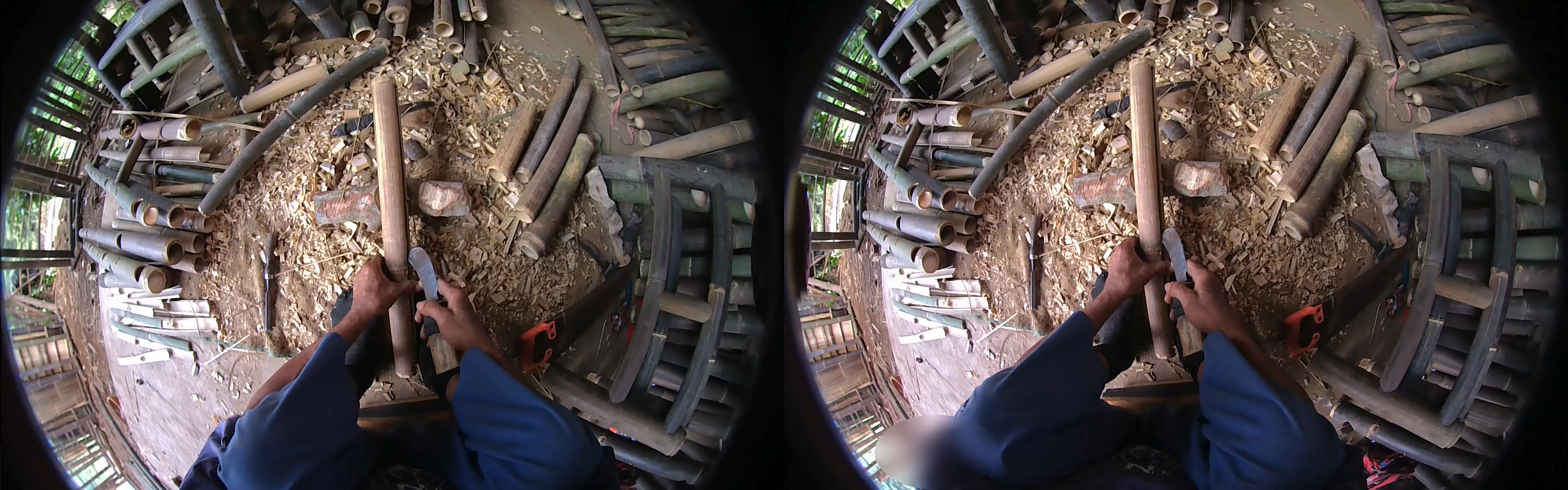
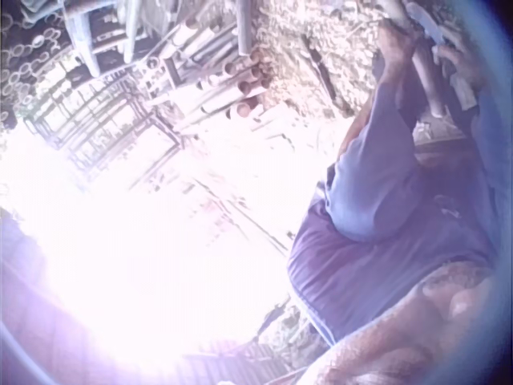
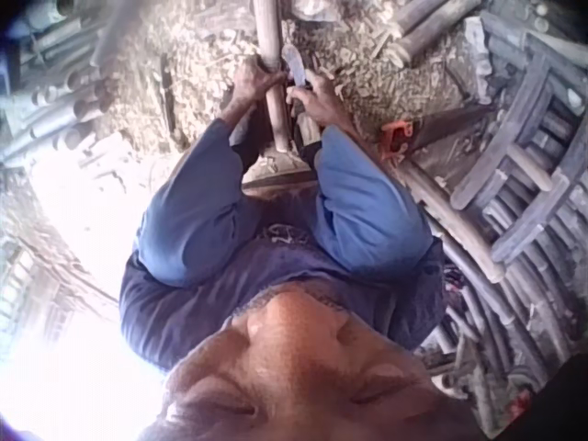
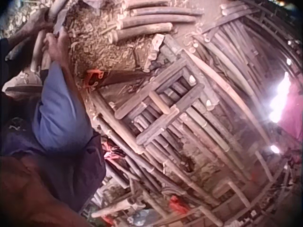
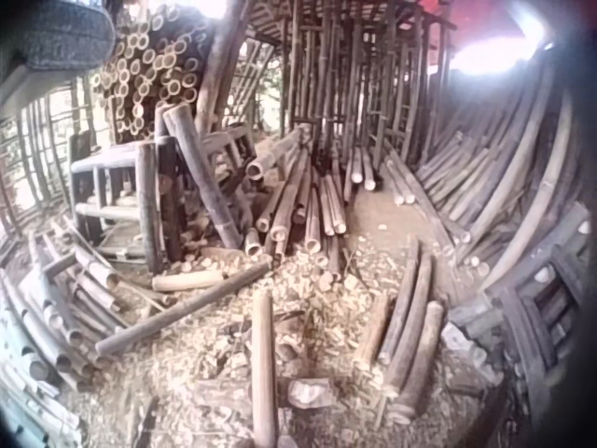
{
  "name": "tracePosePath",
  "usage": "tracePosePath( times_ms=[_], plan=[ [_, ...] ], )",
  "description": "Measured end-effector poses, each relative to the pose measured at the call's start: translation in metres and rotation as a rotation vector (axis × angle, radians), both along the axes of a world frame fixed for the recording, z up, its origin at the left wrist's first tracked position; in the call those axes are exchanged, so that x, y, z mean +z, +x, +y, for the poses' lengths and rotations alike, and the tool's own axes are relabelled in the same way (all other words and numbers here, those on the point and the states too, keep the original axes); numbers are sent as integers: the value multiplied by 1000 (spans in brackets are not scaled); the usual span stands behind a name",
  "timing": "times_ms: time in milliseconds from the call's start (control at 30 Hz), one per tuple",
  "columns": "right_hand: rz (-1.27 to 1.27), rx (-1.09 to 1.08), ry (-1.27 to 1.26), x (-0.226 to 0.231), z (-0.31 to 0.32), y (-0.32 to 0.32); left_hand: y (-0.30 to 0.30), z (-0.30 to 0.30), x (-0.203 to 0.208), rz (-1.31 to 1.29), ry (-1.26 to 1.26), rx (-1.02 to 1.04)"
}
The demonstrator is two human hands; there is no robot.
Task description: The person splits a bamboo pole into two halves using a knife and a wooden mallet. They hold the bamboo vertically between their legs, position the knife at the top, and strike the handle with the mallet to drive the blade through the length of the pole.
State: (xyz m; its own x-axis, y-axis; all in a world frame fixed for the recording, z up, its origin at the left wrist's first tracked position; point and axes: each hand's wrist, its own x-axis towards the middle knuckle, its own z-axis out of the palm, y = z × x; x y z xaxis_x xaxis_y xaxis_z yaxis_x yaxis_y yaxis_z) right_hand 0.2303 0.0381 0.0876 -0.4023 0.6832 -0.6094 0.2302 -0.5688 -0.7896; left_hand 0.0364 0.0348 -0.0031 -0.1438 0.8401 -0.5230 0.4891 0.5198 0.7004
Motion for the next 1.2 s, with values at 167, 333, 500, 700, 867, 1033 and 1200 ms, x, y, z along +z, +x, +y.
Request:
tracePosePath(
  times_ms=[167, 333, 500, 700, 867, 1033, 1200],
  plan=[
    [53, -88, 37, -10, 17, -6, 5, 0, -1, 118, 64, -35],
    [159, -194, 151, -17, 74, -31, 6, 0, -8, 150, 4, -75],
    [137, -163, 141, -15, 117, -47, 5, 1, -4, 146, -35, -78],
    [89, -177, 184, -11, 180, -58, 3, -2, -2, 122, 48, -117],
    [156, -205, 242, -13, 189, -66, 0, -6, -4, 129, 65, -122],
    [78, -192, 251, -11, 207, -71, 0, -5, 0, 74, 54, -107],
    [64, -157, 276, -4, 223, -72, 0, -4, 3, 93, 32, -114]
  ],
)
